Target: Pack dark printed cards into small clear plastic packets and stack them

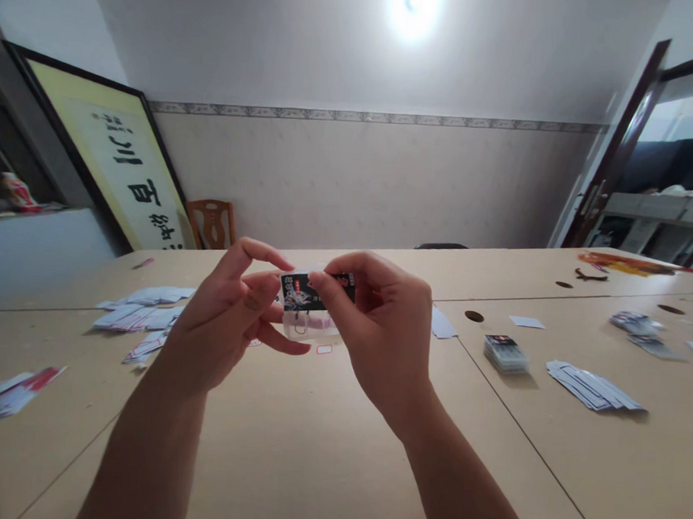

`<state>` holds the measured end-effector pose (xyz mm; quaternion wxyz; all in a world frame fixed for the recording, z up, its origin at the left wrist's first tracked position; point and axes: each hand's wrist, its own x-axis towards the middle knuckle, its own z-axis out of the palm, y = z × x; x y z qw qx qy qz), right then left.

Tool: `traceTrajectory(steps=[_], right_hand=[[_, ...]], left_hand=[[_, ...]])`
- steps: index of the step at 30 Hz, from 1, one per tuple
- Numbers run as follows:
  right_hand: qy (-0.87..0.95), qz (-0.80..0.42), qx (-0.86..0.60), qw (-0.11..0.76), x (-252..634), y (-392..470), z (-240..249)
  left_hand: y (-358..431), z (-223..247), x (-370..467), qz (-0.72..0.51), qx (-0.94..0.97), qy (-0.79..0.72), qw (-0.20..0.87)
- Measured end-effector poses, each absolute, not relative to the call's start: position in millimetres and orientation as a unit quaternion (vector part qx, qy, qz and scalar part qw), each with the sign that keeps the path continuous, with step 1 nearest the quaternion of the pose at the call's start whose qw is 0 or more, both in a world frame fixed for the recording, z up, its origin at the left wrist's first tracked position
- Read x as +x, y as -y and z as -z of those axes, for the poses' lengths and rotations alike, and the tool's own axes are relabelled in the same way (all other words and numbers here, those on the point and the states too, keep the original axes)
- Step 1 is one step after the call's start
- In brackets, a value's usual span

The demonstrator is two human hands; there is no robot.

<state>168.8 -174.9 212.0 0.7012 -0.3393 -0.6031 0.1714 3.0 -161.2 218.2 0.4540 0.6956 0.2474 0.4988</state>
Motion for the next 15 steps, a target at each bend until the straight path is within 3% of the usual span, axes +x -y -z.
traceTrajectory(steps=[15], right_hand=[[0.597,-0.157,-0.333,0.713,167.3,171.4,-210.2]], left_hand=[[164.2,-220.9,4.8,-0.496,0.695,-0.257,0.452]])
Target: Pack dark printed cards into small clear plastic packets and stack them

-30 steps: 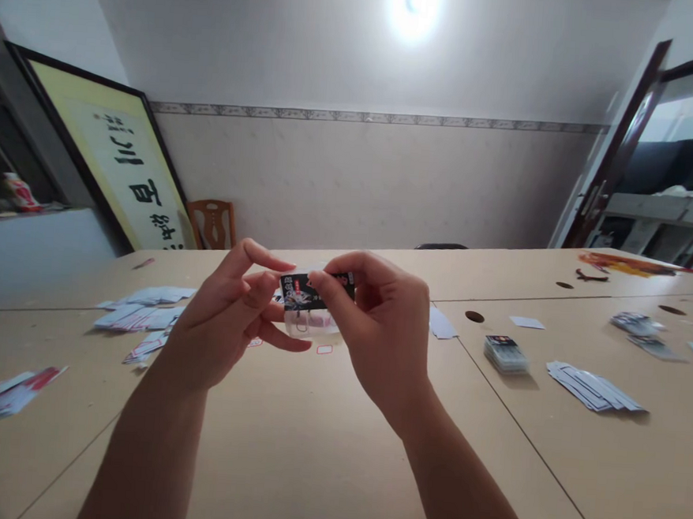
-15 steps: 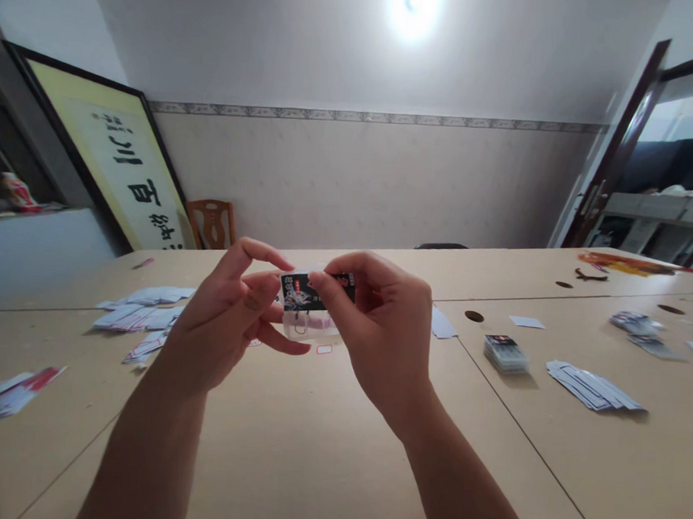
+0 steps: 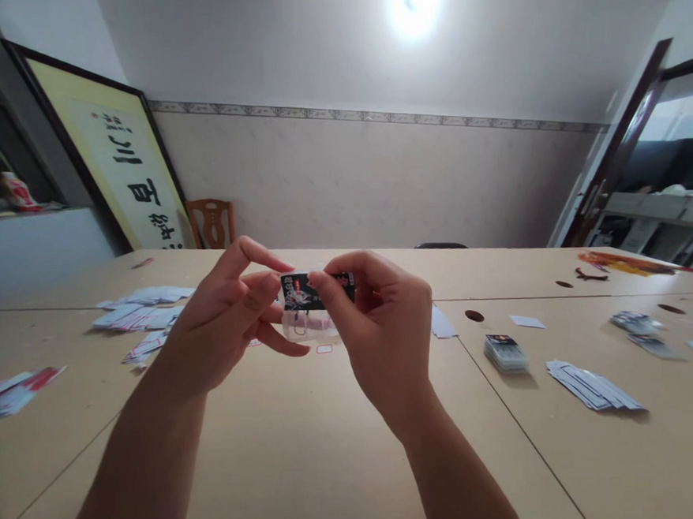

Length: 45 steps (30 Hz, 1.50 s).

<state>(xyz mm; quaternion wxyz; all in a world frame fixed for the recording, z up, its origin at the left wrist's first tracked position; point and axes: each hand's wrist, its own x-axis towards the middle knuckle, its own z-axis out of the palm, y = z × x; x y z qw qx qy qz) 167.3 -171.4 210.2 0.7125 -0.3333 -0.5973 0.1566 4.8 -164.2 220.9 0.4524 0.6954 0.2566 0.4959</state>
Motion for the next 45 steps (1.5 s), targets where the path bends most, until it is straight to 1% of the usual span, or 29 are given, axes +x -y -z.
traceTrajectory(steps=[14,20,28,37,45], right_hand=[[0.601,-0.165,-0.335,0.706,165.6,171.2,-209.8],[0.607,-0.161,-0.334,0.703,164.8,169.1,-208.7],[0.602,-0.172,-0.335,0.704,165.4,168.7,-208.8],[0.598,-0.198,-0.321,0.707,165.3,166.9,-209.3],[0.596,-0.193,-0.331,0.706,163.9,166.8,-209.5]], left_hand=[[166.7,-223.3,8.0,-0.504,0.689,-0.286,0.435],[161.3,-219.4,8.4,-0.528,0.684,-0.272,0.423],[161.4,-218.9,8.8,-0.534,0.667,-0.276,0.440],[160.4,-219.6,5.7,-0.507,0.679,-0.261,0.461],[160.3,-219.4,5.4,-0.509,0.682,-0.269,0.451]])
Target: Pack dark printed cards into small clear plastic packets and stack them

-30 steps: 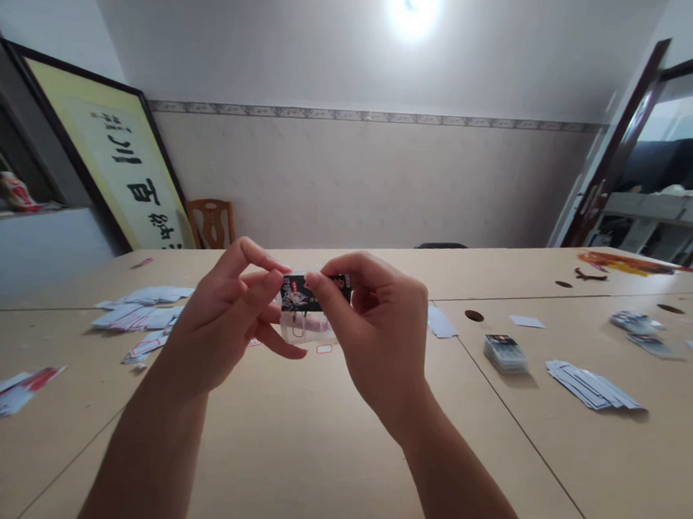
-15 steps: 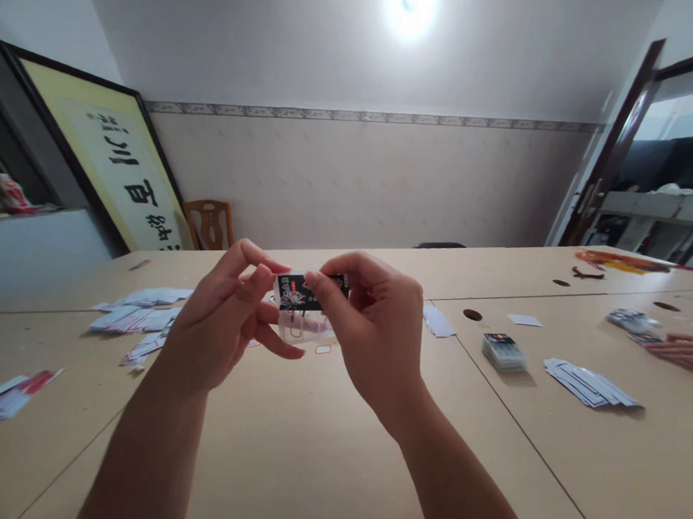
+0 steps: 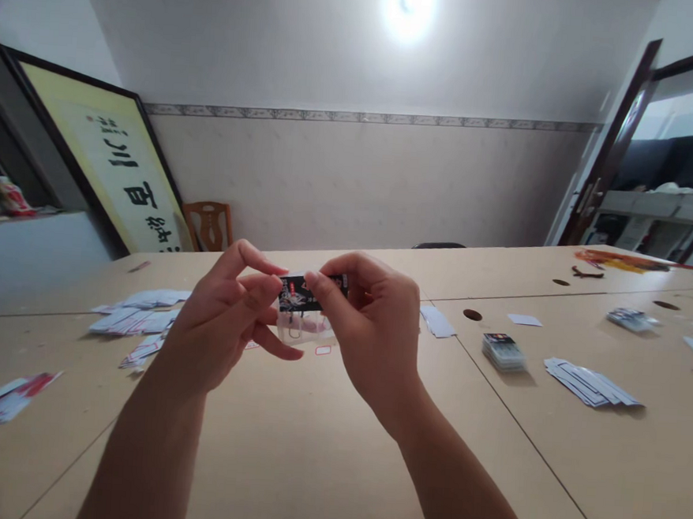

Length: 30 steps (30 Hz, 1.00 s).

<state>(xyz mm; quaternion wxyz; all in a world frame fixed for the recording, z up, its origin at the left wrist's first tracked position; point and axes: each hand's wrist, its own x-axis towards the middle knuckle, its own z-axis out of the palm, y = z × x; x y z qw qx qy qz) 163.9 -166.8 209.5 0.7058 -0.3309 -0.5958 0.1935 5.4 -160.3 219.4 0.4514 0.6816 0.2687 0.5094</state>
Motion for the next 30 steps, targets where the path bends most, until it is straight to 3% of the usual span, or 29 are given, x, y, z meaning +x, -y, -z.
traceTrajectory(steps=[17,26,30], right_hand=[[0.603,-0.148,-0.358,0.697,160.7,164.5,-208.5],[0.681,-0.132,-0.368,0.620,175.6,159.4,-211.7],[0.691,-0.067,-0.402,0.597,176.6,161.3,-211.5]], left_hand=[[167.2,-219.6,11.1,-0.540,0.695,-0.307,0.362],[160.0,-211.8,10.5,-0.556,0.727,-0.319,0.245],[159.0,-210.5,11.0,-0.549,0.735,-0.337,0.212]])
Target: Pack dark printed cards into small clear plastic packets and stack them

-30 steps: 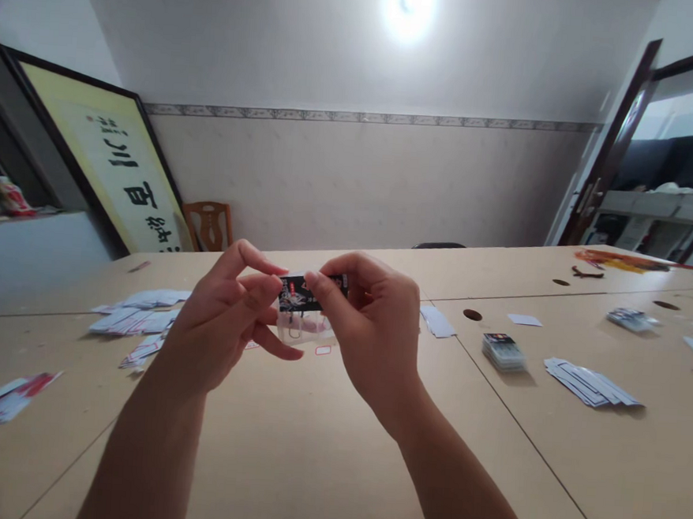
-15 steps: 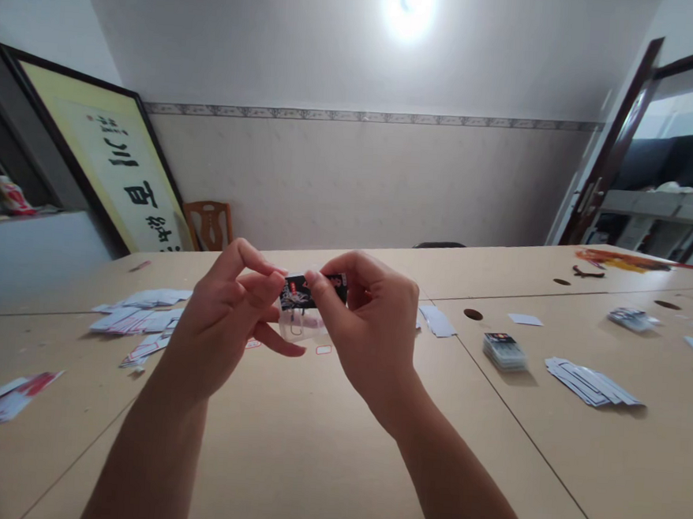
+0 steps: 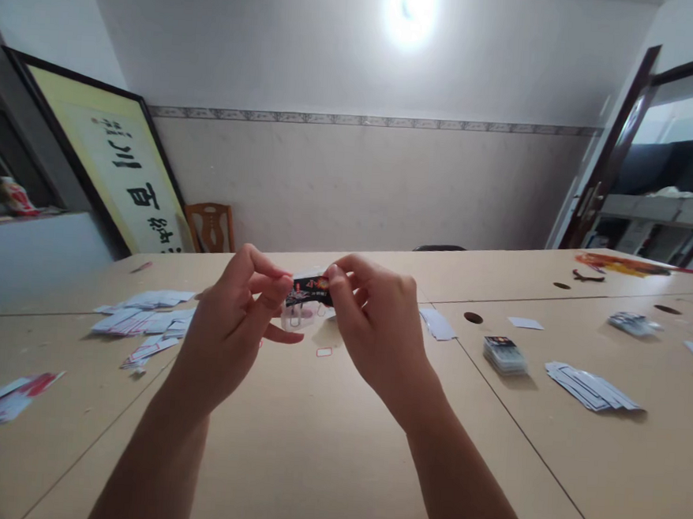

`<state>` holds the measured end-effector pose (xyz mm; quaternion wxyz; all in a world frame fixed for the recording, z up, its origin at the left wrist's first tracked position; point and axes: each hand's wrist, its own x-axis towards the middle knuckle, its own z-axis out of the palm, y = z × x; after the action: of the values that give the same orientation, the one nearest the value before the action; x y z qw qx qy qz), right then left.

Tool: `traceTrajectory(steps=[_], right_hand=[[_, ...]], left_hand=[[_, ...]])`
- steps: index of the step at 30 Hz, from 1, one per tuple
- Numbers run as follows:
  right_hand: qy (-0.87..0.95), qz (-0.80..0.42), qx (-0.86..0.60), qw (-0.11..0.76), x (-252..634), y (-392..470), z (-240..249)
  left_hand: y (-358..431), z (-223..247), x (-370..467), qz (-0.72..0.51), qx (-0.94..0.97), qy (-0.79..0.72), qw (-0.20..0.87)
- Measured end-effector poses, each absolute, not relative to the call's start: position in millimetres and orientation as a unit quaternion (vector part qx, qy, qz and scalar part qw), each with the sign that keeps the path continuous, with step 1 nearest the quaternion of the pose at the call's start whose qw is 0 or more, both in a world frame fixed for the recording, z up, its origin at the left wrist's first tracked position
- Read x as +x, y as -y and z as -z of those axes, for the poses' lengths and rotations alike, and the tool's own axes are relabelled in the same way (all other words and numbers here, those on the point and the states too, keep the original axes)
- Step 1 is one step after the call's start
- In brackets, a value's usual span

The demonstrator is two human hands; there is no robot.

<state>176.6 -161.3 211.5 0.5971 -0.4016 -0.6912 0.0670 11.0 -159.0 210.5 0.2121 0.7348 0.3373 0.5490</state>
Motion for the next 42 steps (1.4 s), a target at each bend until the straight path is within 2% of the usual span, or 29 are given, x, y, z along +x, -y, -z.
traceTrajectory(steps=[8,17,19,24,27,36,42], right_hand=[[0.686,0.093,-0.467,0.550,170.2,158.9,-208.9],[0.677,0.138,-0.473,0.547,172.4,153.7,-208.2],[0.676,0.119,-0.467,0.558,175.1,153.4,-209.5],[0.679,-0.038,-0.390,0.620,177.5,156.5,-212.3],[0.661,-0.060,-0.369,0.651,175.1,161.2,-213.2],[0.664,-0.123,-0.367,0.640,173.4,174.6,-217.0],[0.659,-0.109,-0.370,0.646,173.4,168.1,-212.7]], left_hand=[[161.5,-209.4,13.0,-0.530,0.745,-0.359,0.190],[163.6,-210.7,13.7,-0.533,0.740,-0.352,0.211],[164.5,-212.8,10.4,-0.543,0.726,-0.343,0.248],[168.4,-222.1,-0.3,-0.535,0.685,-0.322,0.375],[168.5,-224.7,-4.2,-0.531,0.678,-0.296,0.413],[169.0,-225.1,-5.5,-0.539,0.672,-0.268,0.432],[170.2,-225.3,-3.3,-0.546,0.665,-0.285,0.423]])
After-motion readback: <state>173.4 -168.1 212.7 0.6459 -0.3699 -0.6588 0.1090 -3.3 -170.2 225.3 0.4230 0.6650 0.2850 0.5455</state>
